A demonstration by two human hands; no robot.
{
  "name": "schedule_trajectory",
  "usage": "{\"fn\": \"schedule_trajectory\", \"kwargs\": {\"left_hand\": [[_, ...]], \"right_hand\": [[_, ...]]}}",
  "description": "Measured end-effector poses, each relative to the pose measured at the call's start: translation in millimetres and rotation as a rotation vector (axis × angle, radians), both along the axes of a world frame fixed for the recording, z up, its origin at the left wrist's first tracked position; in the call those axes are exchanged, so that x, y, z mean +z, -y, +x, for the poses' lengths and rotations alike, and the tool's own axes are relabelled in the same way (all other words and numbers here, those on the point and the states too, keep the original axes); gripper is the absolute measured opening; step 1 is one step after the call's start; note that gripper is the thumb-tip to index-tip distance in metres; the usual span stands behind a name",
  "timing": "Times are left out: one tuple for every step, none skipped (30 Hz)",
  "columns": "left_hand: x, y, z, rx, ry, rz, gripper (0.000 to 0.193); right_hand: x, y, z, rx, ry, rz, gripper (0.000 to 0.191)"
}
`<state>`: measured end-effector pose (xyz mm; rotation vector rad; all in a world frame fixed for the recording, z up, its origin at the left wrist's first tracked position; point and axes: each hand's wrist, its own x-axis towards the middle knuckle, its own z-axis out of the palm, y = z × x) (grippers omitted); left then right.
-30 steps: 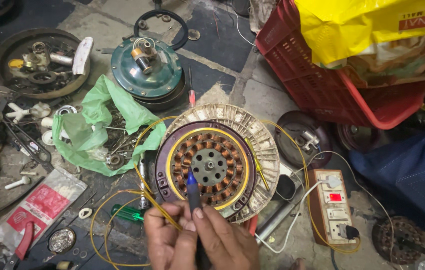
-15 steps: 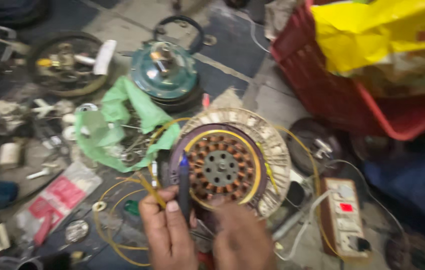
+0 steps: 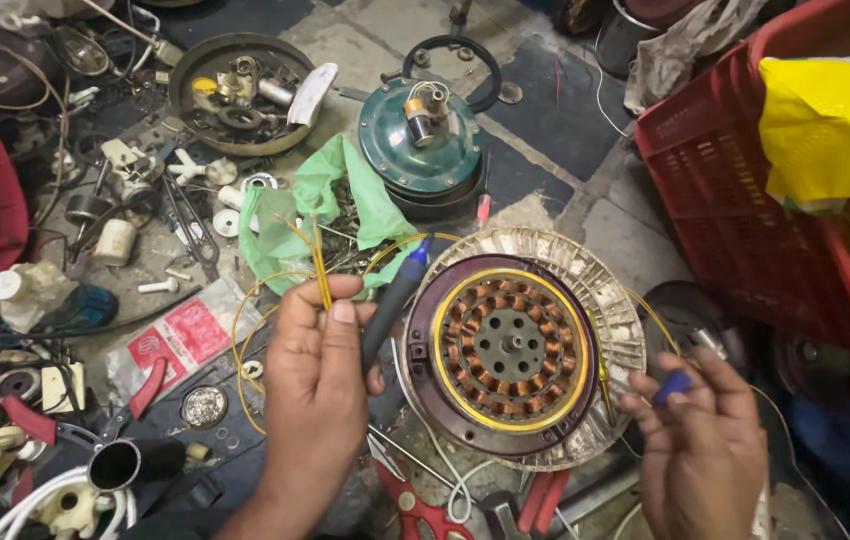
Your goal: The person sits on the floor of a cluttered repair workshop and tests the copper windings of a ceiling fan motor stator. They hold a multimeter-style tester, touch its probes to the winding terminals, handle the yellow winding wire, and use a screwdriver on the stator while checking connections.
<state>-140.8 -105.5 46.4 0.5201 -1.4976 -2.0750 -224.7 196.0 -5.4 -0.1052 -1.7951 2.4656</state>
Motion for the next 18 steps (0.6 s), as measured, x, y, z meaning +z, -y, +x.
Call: {"fn": "schedule_trajectory", "kwargs": {"left_hand": [[-0.3,0.3,-0.2,0.009,-0.004,0.006,0.018],[-0.6,1.1,0.3,0.03,0.013,0.005,0.018],[-1.2,1.9,0.8,0.049,0.03,0.006,0.017],[-2.0,1.5,1.3,0.068,0.047,0.009,0.017],[-3.1,0.8,1.5,0.067,0.055,0.011,0.016],[-4.4,-0.5,1.5,0.064,0.063,0.013,0.016],[-6.1,-3.7,0.9,0.061,0.07,0.017,0.016],[-7.9,-7.8,0.1,0.034,0.064,0.05,0.016],[-9.8,-12.3,-0.1,0.009,0.059,0.078,0.017],[-11.7,-15.5,-0.1,-0.015,0.056,0.105,0.017],[-13.4,-16.6,0.1,-0.013,0.045,0.09,0.017],[-14.9,-17.1,0.4,-0.014,0.033,0.078,0.017],[-16.1,-17.2,0.5,-0.016,0.022,0.066,0.017],[-17.1,-15.9,0.6,-0.006,0.031,0.036,0.018],[-17.7,-13.6,0.9,0.005,0.04,0.007,0.018],[-18.0,-12.2,0.8,0.018,0.047,-0.024,0.019],[-18.3,-12.5,0.7,0.007,0.065,-0.022,0.019],[-18.3,-13.8,0.9,-0.003,0.083,-0.019,0.02]], "right_hand": [[0.2,3.8,2.3,0.014,-0.012,-0.002,0.046],[0.9,7.0,4.2,0.028,-0.024,-0.006,0.045],[2.3,9.4,5.6,0.024,-0.05,0.029,0.044],[3.7,11.9,7.0,0.02,-0.077,0.067,0.043],[5.0,14.4,8.3,0.015,-0.103,0.105,0.042],[6.5,16.8,9.9,0.017,-0.118,0.1,0.041],[8.6,18.5,11.5,0.02,-0.134,0.099,0.04],[9.7,21.3,13.3,0.023,-0.15,0.093,0.039],[10.0,24.7,16.3,0.021,-0.135,0.121,0.039],[10.0,27.3,20.7,0.02,-0.118,0.147,0.039],[9.8,29.1,24.4,0.019,-0.1,0.175,0.039],[9.5,29.7,26.6,0.033,-0.138,0.232,0.038],[9.1,29.2,28.0,0.046,-0.176,0.289,0.037],[8.6,27.7,28.2,0.058,-0.213,0.349,0.035],[9.4,23.9,24.7,0.016,-0.17,0.348,0.033],[10.8,19.4,18.9,-0.024,-0.128,0.345,0.031],[12.0,15.8,14.0,-0.063,-0.086,0.339,0.029],[13.4,13.1,10.2,-0.053,-0.072,0.265,0.029]]}}
